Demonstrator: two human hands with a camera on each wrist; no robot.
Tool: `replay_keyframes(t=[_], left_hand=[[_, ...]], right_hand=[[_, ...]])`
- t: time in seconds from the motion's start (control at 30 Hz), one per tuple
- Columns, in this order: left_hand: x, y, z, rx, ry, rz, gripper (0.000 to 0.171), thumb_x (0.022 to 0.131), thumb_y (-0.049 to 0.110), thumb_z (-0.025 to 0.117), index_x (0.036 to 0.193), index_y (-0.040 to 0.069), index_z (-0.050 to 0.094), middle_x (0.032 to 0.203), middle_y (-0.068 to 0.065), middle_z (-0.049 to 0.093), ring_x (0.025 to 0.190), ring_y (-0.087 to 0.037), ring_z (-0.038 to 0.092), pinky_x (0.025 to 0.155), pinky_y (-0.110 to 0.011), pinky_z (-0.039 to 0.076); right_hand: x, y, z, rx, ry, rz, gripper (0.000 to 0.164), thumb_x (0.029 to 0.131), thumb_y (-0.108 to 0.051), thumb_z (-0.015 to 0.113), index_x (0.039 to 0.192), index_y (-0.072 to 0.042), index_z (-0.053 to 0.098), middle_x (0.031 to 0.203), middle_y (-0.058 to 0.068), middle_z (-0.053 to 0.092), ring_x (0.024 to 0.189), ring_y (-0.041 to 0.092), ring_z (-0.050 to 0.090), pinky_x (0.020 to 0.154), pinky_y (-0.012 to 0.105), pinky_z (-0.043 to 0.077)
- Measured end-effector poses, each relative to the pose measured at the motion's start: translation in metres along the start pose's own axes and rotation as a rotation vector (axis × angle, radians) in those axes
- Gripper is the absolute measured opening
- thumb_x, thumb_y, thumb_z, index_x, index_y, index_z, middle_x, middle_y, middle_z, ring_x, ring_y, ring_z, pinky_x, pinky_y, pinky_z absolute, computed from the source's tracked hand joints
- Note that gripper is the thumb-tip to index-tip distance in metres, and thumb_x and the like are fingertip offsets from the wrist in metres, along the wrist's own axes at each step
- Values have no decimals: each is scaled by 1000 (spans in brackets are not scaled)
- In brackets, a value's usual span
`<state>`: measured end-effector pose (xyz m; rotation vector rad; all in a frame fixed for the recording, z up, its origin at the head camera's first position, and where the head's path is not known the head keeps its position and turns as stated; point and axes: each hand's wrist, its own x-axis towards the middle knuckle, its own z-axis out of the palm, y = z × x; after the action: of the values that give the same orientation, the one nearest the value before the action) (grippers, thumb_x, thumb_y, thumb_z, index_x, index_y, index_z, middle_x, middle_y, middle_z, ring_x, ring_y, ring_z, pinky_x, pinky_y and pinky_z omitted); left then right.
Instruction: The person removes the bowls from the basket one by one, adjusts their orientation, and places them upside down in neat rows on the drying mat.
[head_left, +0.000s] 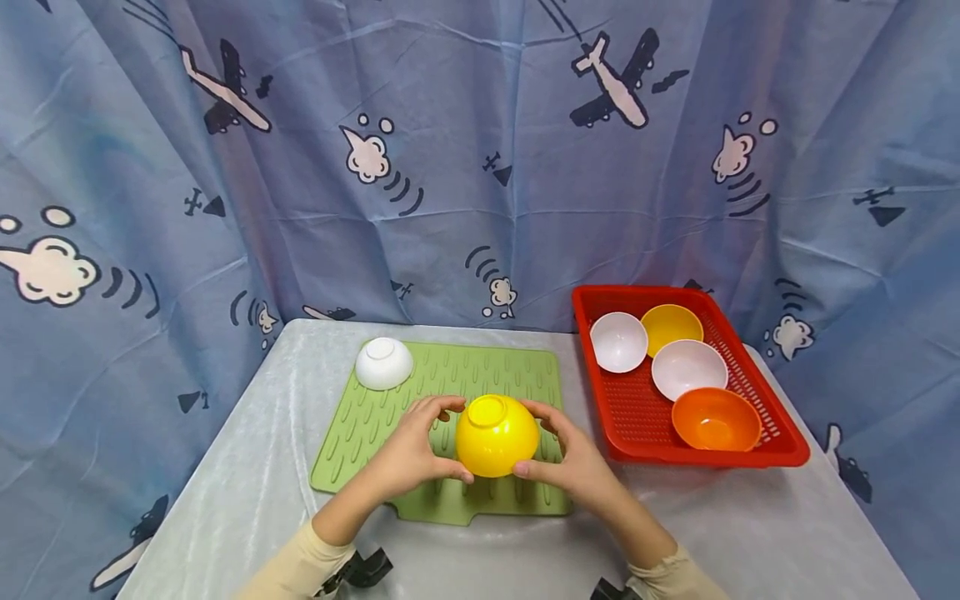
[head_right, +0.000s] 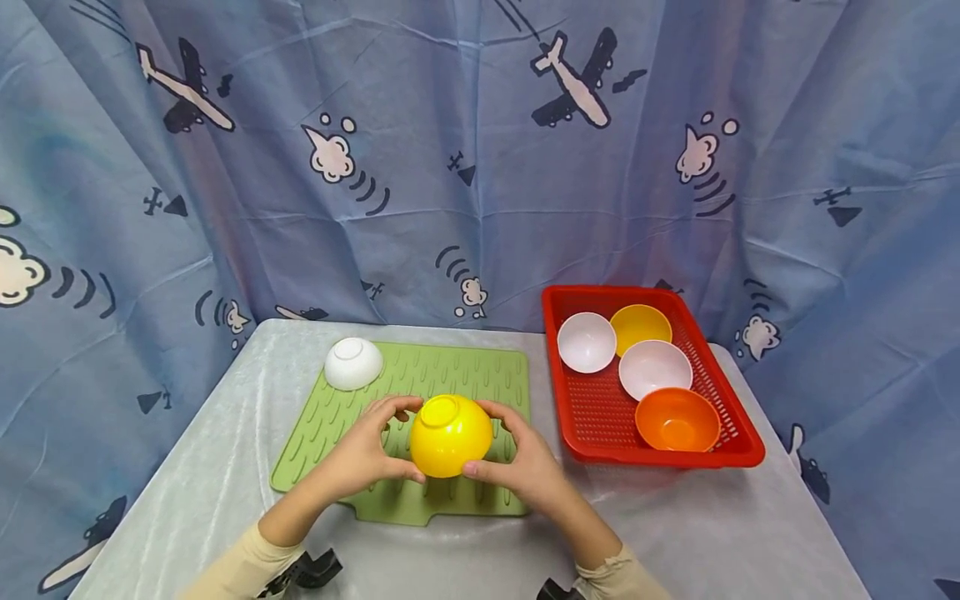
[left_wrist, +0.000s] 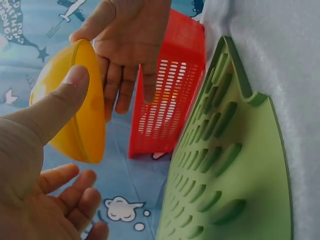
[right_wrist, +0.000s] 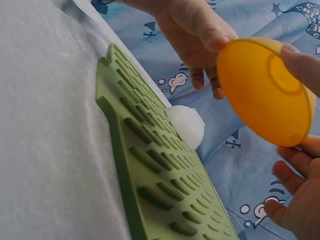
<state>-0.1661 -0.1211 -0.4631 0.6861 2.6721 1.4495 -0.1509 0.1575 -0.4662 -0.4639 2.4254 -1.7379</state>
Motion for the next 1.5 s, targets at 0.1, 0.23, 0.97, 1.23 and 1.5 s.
replay_keyframes(t=[0.1, 0.23, 0.97, 1.23, 1.5], left_hand=[[-1, -4, -1, -46, -39, -27, 93, 63, 29, 100, 143, 17, 55, 133, 4, 59, 117, -20, 52, 100, -53, 43], [-4, -8, -7, -98, -73, -50, 89, 67, 25, 98, 144, 19, 54, 134, 4, 59, 118, -25, 52, 98, -52, 43], [-26, -64, -82, -12, -54, -96, 89, 72, 32, 94, 148, 18, 51, 136, -3, 58, 120, -29, 50, 94, -48, 43], [-39, -97, -105, 53, -30, -143, 90, 71, 31, 95, 148, 13, 51, 131, -9, 59, 119, -32, 52, 93, -48, 44], [-46, -127, -120, 75, -24, -191, 90, 71, 29, 95, 147, 9, 51, 131, -13, 59, 120, -32, 53, 100, -57, 44]], right_hand=[[0, 3, 5, 19, 27, -31, 81, 79, -23, 90, 149, -23, 50, 150, 5, 52, 143, 37, 41, 112, 77, 20], [2, 7, 12, -2, 34, -39, 81, 78, -24, 91, 148, -24, 51, 148, 5, 52, 140, 38, 43, 112, 75, 23], [61, -11, 96, -40, -20, 11, 85, 73, -34, 94, 148, -22, 53, 150, 3, 52, 144, 30, 42, 115, 67, 28], [83, -13, 137, -172, -31, -16, 91, 72, -35, 94, 149, -14, 51, 153, 5, 49, 143, 31, 41, 115, 59, 35], [103, -9, 173, -335, -9, -7, 89, 73, -34, 94, 148, -12, 52, 150, 7, 54, 140, 30, 45, 116, 53, 33]])
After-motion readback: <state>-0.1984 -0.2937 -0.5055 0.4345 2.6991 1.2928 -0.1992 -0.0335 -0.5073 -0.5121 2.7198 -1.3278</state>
